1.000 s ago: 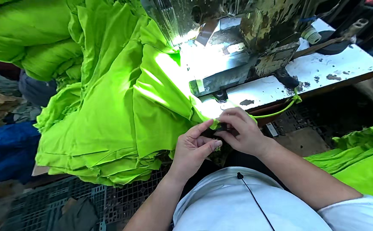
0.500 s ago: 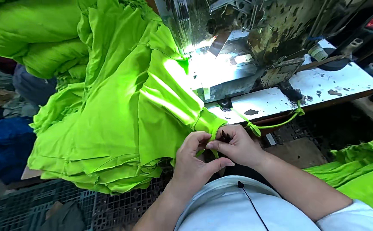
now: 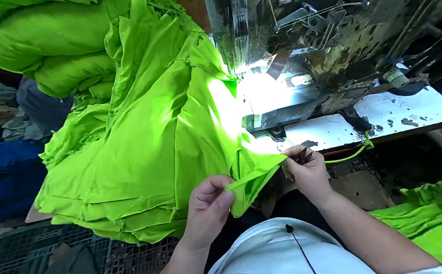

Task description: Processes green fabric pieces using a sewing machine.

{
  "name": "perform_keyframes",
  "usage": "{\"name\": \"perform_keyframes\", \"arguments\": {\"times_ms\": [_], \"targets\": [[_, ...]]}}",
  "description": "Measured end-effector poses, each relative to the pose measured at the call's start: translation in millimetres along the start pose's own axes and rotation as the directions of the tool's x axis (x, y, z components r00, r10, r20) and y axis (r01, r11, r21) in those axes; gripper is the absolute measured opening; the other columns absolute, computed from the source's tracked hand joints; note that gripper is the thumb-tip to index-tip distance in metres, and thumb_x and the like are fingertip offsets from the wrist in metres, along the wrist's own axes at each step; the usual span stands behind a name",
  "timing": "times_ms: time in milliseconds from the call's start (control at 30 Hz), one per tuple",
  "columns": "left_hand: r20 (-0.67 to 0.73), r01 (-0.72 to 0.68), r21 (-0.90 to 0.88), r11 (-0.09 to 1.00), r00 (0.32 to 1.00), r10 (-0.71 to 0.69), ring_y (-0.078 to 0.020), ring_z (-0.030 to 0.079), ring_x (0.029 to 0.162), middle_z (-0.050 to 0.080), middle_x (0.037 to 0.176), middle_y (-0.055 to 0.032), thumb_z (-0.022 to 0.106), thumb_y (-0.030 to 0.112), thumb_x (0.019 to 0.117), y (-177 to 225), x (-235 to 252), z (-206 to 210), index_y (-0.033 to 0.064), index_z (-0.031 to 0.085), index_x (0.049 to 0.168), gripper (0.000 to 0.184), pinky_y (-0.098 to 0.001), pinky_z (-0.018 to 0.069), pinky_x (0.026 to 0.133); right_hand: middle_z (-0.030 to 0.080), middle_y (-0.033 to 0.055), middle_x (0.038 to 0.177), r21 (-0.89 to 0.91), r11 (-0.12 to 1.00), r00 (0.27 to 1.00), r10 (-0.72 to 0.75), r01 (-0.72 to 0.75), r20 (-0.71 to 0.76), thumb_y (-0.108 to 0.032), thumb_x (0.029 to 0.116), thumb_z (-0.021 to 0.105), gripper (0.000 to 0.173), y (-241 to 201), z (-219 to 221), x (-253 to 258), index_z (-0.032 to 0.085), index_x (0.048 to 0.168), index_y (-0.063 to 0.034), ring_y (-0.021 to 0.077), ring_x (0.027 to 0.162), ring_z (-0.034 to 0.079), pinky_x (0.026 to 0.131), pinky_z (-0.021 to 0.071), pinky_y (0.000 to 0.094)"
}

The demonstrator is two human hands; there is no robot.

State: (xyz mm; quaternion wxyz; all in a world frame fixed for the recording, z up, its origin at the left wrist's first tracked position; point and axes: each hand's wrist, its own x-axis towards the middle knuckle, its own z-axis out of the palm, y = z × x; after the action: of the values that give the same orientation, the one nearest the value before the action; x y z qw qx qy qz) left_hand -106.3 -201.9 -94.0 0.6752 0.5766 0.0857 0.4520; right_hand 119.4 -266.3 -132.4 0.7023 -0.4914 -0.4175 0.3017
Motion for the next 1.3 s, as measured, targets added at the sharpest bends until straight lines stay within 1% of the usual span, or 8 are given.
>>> {"name": "perform_keyframes", "arguments": {"times_ms": [100,367,667,833,933,1033,1167,1300], "targets": [[-0.046,-0.077,0.445,0.892,0.993,0.109,0.0032,0.066,0.08,0.071,0.091,0.011,0.064,0.022,0.1025,1,11,-3,0.0167,0.07,0.105,0.009,-0.0144,0.0564,0.071,0.066,-0.0017,0.064,0.446,0.86,0.969,0.204,-0.246,0.139,-0.005,0.0993,0.062,0.012,-23,12,13,0.069,0.091,-0.0103,0.0012,0.048,0.057,0.047,0.049,0.0154],[-0.238,0.031,-0.085,0.996,0.97,-0.051,-0.0064,0.072,0.081,0.075,0.093,-0.0027,0.067,0.013,0.0976,29,10,-4,0.0104,0.076,0.108,0.014,-0.0236,0.0612,0.074,0.065,-0.0051,0.079,0.535,0.714,0.829,0.116,-0.452,0.546,-0.021,0.1022,0.063,0.006,-41,-3,13,0.067,0.102,-0.016,-0.003,0.056,0.054,0.049,0.0447,0.0124],[-0.12,-0.068,0.527,0.847,0.981,0.154,-0.0013,0.063,0.084,0.068,0.091,0.0074,0.08,0.012,0.0869,37,2,-12,0.0145,0.08,0.109,0.022,-0.0148,0.0557,0.075,0.071,-0.0062,0.098,-0.043,0.985,0.92,-0.14,0.167,0.367,-0.006,0.0885,0.076,0.019,-71,5,2,0.073,0.106,-0.0102,-0.003,0.088,0.066,0.076,0.0571,0.0125],[-0.059,-0.215,0.785,0.581,0.908,0.416,-0.0016,0.065,0.096,0.064,0.096,0.0064,0.066,0.022,0.1009,16,-5,-14,0.0156,0.074,0.108,0.013,-0.0233,0.0569,0.095,0.055,0.0045,0.079,-0.529,0.594,0.796,-0.458,0.606,0.397,-0.02,0.0996,0.067,0.016,-72,21,-7,0.077,0.109,-0.012,0.0024,0.068,0.05,0.061,0.0395,0.0103],[-0.299,-0.145,0.524,0.839,0.891,0.341,-0.0104,0.065,0.112,0.069,0.114,0.0029,0.052,0.018,0.1074,10,8,-6,0.0126,0.068,0.109,0.017,-0.0301,0.0546,0.098,0.067,0.0088,0.091,-0.522,0.456,0.692,-0.52,0.721,0.501,-0.019,0.1013,0.065,0.015,-77,46,11,0.076,0.105,-0.0097,0.0115,0.076,0.062,0.066,0.0525,0.0208],[-0.552,-0.013,0.368,0.93,0.802,0.229,-0.0041,0.071,0.083,0.072,0.088,0.0079,0.039,0.014,0.1097,59,60,19,0.0147,0.062,0.105,0.023,-0.0259,0.0613,0.075,0.071,0.0064,0.08,-0.369,0.401,0.544,-0.642,0.839,0.54,-0.005,0.0928,0.065,0.017,-105,83,39,0.076,0.106,-0.0029,0.014,0.071,0.067,0.062,0.0555,0.026],[0.115,-0.49,0.846,0.212,0.555,0.824,-0.0018,0.062,0.097,0.066,0.104,0.0007,0.048,0.001,0.1058,104,142,1,-0.0032,0.061,0.112,0.015,-0.0208,0.051,0.087,0.068,0.0048,0.075,-0.268,0.46,0.532,-0.701,0.846,0.475,0.003,0.0854,0.065,0.05,-122,110,66,0.064,0.135,-0.0042,0.0143,0.061,0.064,0.053,0.0539,0.0305],[0.533,-0.537,0.834,-0.124,0.728,0.431,-0.0268,0.071,0.094,0.072,0.1,-0.0186,0.06,0.004,0.0996,49,182,-20,-0.0039,0.071,0.104,0.014,-0.0406,0.0588,0.084,0.072,0.0118,0.087,-0.579,0.743,0.896,-0.062,0.336,0.44,-0.01,0.1023,0.053,0.034,-69,78,70,0.066,0.134,-0.0124,0.0266,0.077,0.07,0.072,0.0581,0.0492]]}}
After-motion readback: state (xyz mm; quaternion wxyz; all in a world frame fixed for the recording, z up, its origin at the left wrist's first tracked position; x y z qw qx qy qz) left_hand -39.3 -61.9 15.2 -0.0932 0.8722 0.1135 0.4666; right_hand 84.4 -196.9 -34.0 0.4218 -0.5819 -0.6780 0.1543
